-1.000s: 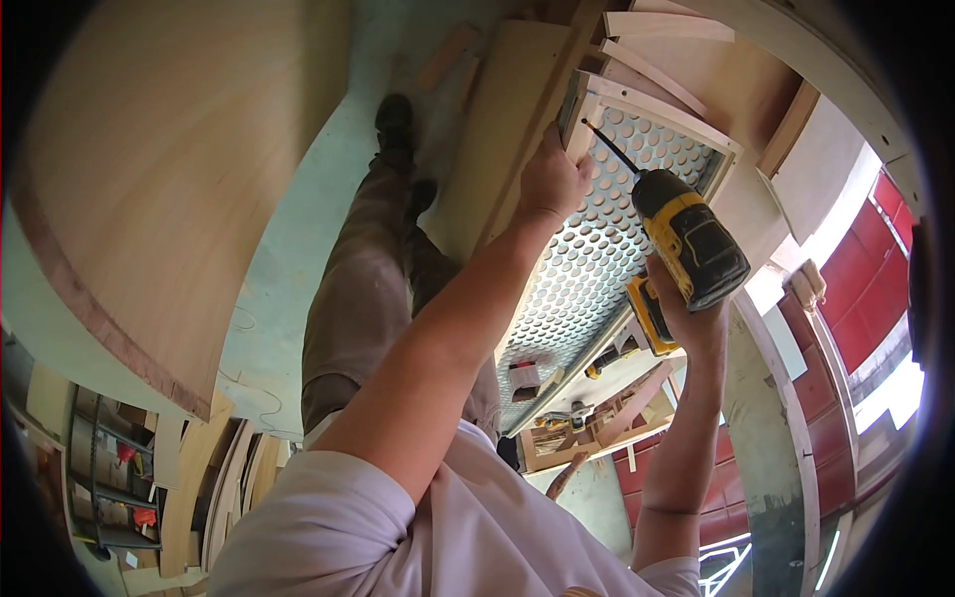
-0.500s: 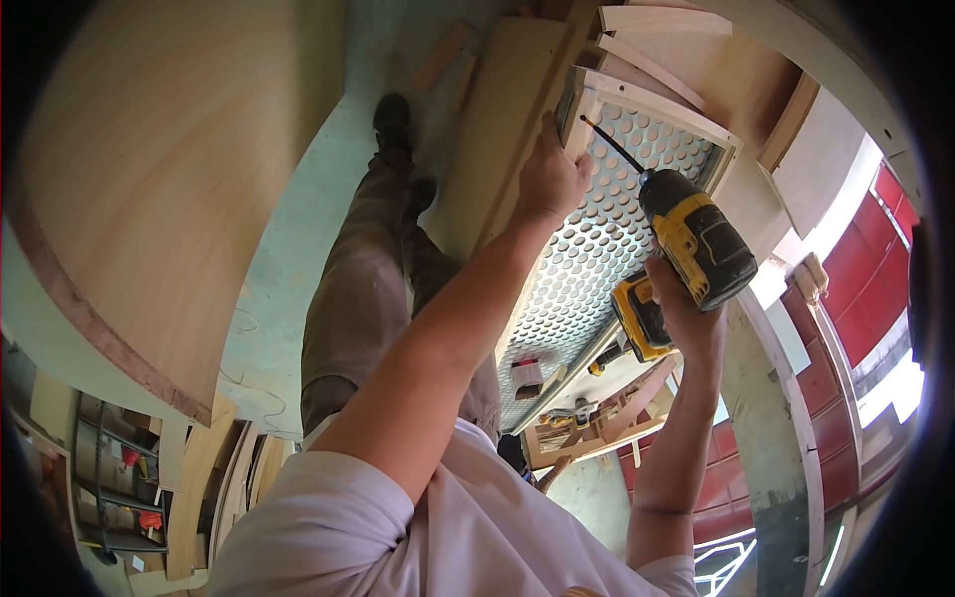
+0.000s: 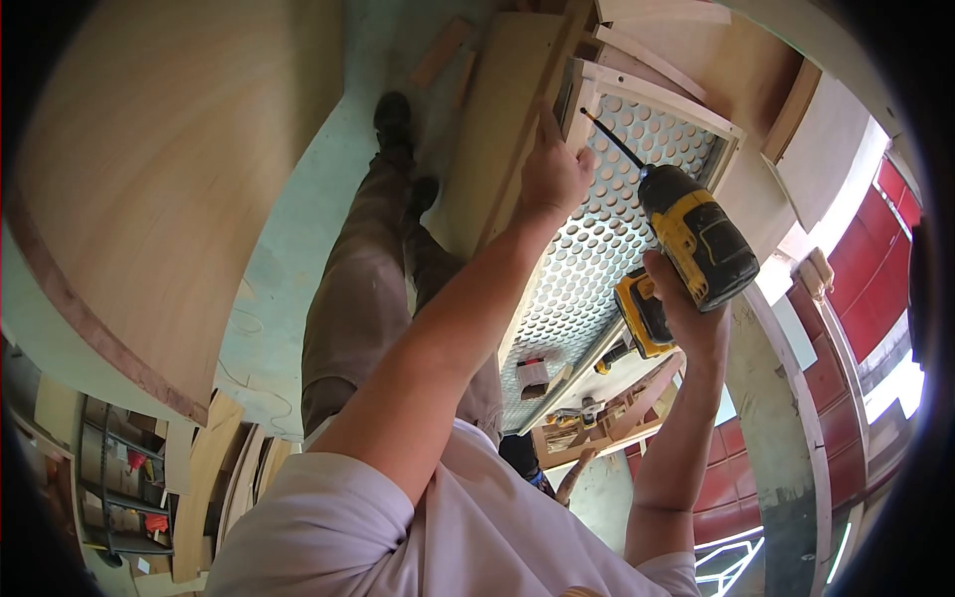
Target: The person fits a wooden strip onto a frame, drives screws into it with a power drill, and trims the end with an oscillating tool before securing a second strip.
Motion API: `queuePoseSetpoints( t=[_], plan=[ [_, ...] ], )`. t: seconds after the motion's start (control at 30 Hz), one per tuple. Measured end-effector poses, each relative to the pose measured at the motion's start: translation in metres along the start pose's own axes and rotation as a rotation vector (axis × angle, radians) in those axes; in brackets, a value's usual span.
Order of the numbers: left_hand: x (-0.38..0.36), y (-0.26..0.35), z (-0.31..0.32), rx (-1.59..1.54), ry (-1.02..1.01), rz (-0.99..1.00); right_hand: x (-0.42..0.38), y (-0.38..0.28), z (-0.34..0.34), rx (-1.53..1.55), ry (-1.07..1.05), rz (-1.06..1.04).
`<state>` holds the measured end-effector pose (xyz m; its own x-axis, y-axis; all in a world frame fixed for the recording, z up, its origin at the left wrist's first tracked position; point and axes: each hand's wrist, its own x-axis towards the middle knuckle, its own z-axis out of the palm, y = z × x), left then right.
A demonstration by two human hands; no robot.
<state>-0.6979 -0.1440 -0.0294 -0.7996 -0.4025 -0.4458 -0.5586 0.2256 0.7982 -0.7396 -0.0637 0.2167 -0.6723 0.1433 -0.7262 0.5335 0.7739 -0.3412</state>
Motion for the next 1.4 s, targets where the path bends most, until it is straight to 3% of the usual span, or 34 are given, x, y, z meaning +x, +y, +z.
queuePoseSetpoints(
  t=[0.27,0.47,0.6,0.9,1.0,1.4],
  plan=[
    [0.004,0.003,-0.004,-0.016,-0.118,-0.128,-0.002,0.010,0.010,0.006,0.084,-0.180],
    [0.004,0.004,-0.002,-0.018,-0.126,-0.158,0.002,0.010,0.002,0.030,-0.048,-0.141],
    [0.004,-0.002,0.002,-0.051,-0.119,-0.147,0.007,0.005,-0.005,-0.003,-0.045,-0.082],
    [0.005,-0.002,0.006,-0.020,-0.055,-0.131,0.018,0.012,-0.008,-0.019,-0.055,-0.170],
    [0.004,-0.001,0.006,-0.041,-0.049,-0.136,0.021,0.023,-0.010,-0.130,-0.065,-0.340],
    [0.005,-0.010,0.012,0.018,0.000,-0.063,0.028,0.025,-0.016,-0.202,-0.111,-0.419]
  ],
)
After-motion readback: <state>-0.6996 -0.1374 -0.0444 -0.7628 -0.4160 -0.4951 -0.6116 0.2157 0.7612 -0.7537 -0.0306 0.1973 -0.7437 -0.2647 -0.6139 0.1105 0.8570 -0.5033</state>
